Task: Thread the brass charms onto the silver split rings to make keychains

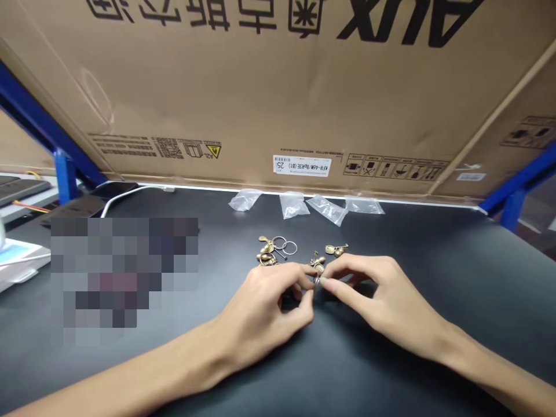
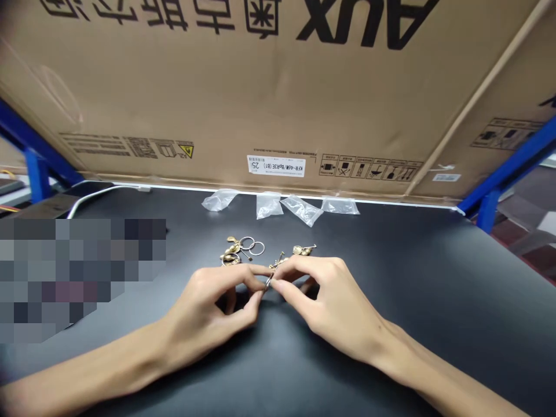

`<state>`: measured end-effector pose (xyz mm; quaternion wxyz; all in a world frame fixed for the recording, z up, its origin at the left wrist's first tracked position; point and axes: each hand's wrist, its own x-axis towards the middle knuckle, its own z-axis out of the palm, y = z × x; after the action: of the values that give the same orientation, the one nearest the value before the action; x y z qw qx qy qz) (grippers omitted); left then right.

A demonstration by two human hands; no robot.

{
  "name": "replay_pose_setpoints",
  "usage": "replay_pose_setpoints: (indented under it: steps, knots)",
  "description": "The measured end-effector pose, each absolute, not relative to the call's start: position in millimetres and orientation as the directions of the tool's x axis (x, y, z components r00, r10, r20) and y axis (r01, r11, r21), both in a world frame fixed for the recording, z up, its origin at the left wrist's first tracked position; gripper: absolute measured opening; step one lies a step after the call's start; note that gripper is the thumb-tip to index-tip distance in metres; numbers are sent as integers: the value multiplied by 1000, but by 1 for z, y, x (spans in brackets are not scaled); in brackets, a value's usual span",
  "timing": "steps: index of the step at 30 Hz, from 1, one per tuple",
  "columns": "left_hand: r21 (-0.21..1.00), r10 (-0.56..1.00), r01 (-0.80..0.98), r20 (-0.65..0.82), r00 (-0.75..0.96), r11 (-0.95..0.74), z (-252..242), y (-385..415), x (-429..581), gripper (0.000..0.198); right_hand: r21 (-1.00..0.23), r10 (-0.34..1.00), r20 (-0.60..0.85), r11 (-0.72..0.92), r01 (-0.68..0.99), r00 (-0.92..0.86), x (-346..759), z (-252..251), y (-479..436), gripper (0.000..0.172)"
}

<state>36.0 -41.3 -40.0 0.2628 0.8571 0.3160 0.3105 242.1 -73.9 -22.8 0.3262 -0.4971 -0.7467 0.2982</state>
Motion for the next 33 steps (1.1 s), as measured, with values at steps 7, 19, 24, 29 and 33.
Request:
replay_pose_setpoints:
  steps: [7, 19, 24, 29, 33]
  knots:
    - [672, 744, 394, 366, 559, -627, -39, -40, 37, 11, -368, 702, 468, 707, 604, -536, 249, -35, -74, 18]
    - [644, 739, 405, 408, 536, -649, -37, -40, 33, 10, -70, 839, 331, 478, 876, -432, 287, -33, -44, 22]
    - [632, 710, 375, 433, 555, -678, -38, -38, 33, 10, -147, 840, 273, 518, 843, -469, 283, -28, -50, 20]
    - [620, 699, 370, 447, 558, -692, -41, -37, 32, 9, -149, 862, 308, 461, 875, -402, 284, -24, -52, 21]
    - [607, 702, 387, 452, 550, -694, -40, -38, 32, 10, -138, 872, 205, 475, 869, -444, 285, -24, -53, 21]
